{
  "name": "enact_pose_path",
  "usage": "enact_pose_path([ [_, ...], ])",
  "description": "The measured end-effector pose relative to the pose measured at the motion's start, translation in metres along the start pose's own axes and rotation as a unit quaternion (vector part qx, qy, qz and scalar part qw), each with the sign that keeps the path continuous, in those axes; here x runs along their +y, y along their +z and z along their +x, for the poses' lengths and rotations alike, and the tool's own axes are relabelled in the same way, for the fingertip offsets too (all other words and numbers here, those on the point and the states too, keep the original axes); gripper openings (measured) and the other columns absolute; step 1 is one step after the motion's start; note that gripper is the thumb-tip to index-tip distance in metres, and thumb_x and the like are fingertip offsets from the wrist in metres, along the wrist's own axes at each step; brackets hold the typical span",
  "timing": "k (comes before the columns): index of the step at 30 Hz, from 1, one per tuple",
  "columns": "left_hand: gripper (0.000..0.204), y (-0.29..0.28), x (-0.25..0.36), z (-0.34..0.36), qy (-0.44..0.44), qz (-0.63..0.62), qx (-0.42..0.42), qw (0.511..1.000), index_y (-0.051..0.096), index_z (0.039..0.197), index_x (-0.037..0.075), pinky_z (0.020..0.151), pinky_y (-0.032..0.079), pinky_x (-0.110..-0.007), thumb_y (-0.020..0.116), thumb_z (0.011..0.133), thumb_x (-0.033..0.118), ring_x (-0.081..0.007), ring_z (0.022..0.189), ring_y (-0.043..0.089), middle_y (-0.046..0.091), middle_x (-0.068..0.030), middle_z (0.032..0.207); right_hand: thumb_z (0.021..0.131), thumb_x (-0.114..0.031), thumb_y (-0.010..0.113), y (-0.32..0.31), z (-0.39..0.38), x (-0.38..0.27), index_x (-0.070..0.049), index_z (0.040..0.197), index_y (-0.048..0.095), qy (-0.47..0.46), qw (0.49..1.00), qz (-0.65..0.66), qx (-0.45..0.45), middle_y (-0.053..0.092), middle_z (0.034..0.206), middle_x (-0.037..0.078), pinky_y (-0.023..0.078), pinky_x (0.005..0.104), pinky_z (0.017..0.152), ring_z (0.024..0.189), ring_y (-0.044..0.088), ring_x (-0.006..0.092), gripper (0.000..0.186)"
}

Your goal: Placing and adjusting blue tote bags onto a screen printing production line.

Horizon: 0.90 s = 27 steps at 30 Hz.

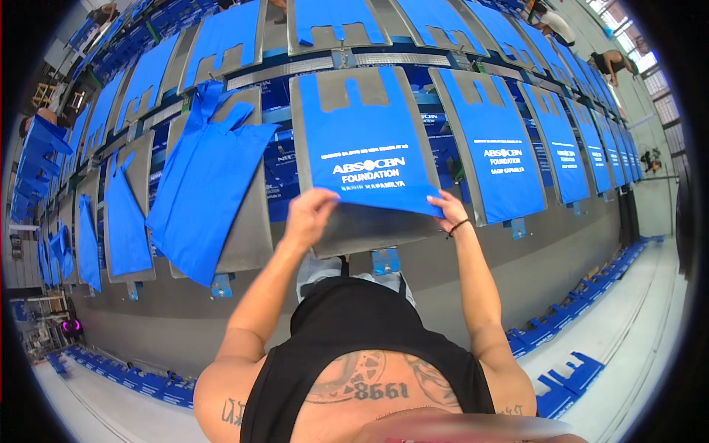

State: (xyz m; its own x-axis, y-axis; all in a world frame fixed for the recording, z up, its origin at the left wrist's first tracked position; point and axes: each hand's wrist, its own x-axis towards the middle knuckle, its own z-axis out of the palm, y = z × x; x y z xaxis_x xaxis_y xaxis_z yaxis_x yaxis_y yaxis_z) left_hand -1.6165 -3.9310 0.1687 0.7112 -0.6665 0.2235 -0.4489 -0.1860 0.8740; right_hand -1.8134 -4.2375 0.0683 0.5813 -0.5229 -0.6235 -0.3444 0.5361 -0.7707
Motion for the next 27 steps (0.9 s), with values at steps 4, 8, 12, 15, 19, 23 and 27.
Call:
enact_pose_path([
  [4,0.01,-0.032,0.05,0.046,0.056,0.022,0.104,0.993,0.068,0.089,0.003,0.058,0.044,-0.023,0.068,0.079,0.001,-0.0109,0.065,0.056,0.064,-0.0066,0.079,0.076,0.003,0.07,0.032,-0.036,-0.09,0.003,0.127,0.044,-0.141,0.986,0.05,-0.078,0.057,0.116,0.014,0.049,0.0329,0.087,0.102,0.058,0.0217,0.058],
  [8,0.01,-0.046,0.091,0.03,0.066,0.024,0.128,0.989,0.068,0.088,0.002,0.058,0.043,-0.022,0.068,0.078,0.0,-0.0095,0.066,0.055,0.064,-0.0055,0.081,0.075,0.004,0.071,0.039,-0.069,-0.122,0.003,0.129,0.04,-0.197,0.971,0.079,-0.11,0.059,0.111,0.015,0.051,0.032,0.083,0.098,0.06,0.0216,0.062],
  [12,0.011,-0.031,0.098,-0.02,0.03,0.073,0.139,0.987,0.069,0.087,0.001,0.06,0.044,-0.022,0.068,0.077,-0.002,-0.01,0.07,0.057,0.064,-0.0058,0.086,0.074,0.003,0.072,0.02,-0.079,-0.082,-0.001,0.134,0.03,-0.202,0.973,0.025,-0.105,0.065,0.1,0.017,0.054,0.0299,0.07,0.085,0.065,0.0203,0.074],
  [15,0.012,-0.006,0.066,-0.075,-0.027,0.03,0.157,0.987,0.07,0.088,0.001,0.062,0.044,-0.021,0.069,0.076,-0.003,-0.0103,0.072,0.057,0.063,-0.0057,0.089,0.075,0.003,0.072,0.005,-0.088,-0.041,-0.001,0.135,0.028,-0.177,0.978,0.014,-0.11,0.065,0.099,0.018,0.054,0.0296,0.069,0.085,0.065,0.0202,0.075],
  [19,0.013,0.03,0.05,-0.142,-0.084,0.032,0.152,0.984,0.07,0.087,0.001,0.07,0.047,-0.024,0.071,0.074,0.0,-0.0129,0.082,0.06,0.063,-0.0059,0.09,0.075,0.005,0.07,-0.02,-0.108,0.015,-0.002,0.136,0.026,-0.14,0.985,-0.033,-0.093,0.065,0.1,0.017,0.055,0.0307,0.072,0.086,0.065,0.0205,0.076],
  [23,0.023,0.056,0.016,-0.198,-0.197,-0.109,0.129,0.966,0.068,0.097,0.003,0.079,0.047,-0.028,0.074,0.075,0.008,-0.0169,0.089,0.06,0.062,-0.0083,0.094,0.074,0.003,0.071,-0.053,-0.112,0.063,-0.003,0.139,0.022,-0.105,0.984,-0.107,-0.102,0.065,0.103,0.017,0.054,0.0342,0.077,0.091,0.064,0.0213,0.081],
  [27,0.054,0.066,-0.022,-0.173,-0.288,-0.159,0.155,0.932,0.052,0.125,0.007,0.077,0.05,-0.029,0.075,0.075,0.009,-0.0176,0.089,0.062,0.054,-0.011,0.108,0.078,-0.007,0.072,-0.045,-0.077,0.055,-0.009,0.139,0.021,-0.114,0.98,-0.112,-0.123,0.062,0.102,0.016,0.053,0.0341,0.078,0.089,0.063,0.0229,0.079],
])
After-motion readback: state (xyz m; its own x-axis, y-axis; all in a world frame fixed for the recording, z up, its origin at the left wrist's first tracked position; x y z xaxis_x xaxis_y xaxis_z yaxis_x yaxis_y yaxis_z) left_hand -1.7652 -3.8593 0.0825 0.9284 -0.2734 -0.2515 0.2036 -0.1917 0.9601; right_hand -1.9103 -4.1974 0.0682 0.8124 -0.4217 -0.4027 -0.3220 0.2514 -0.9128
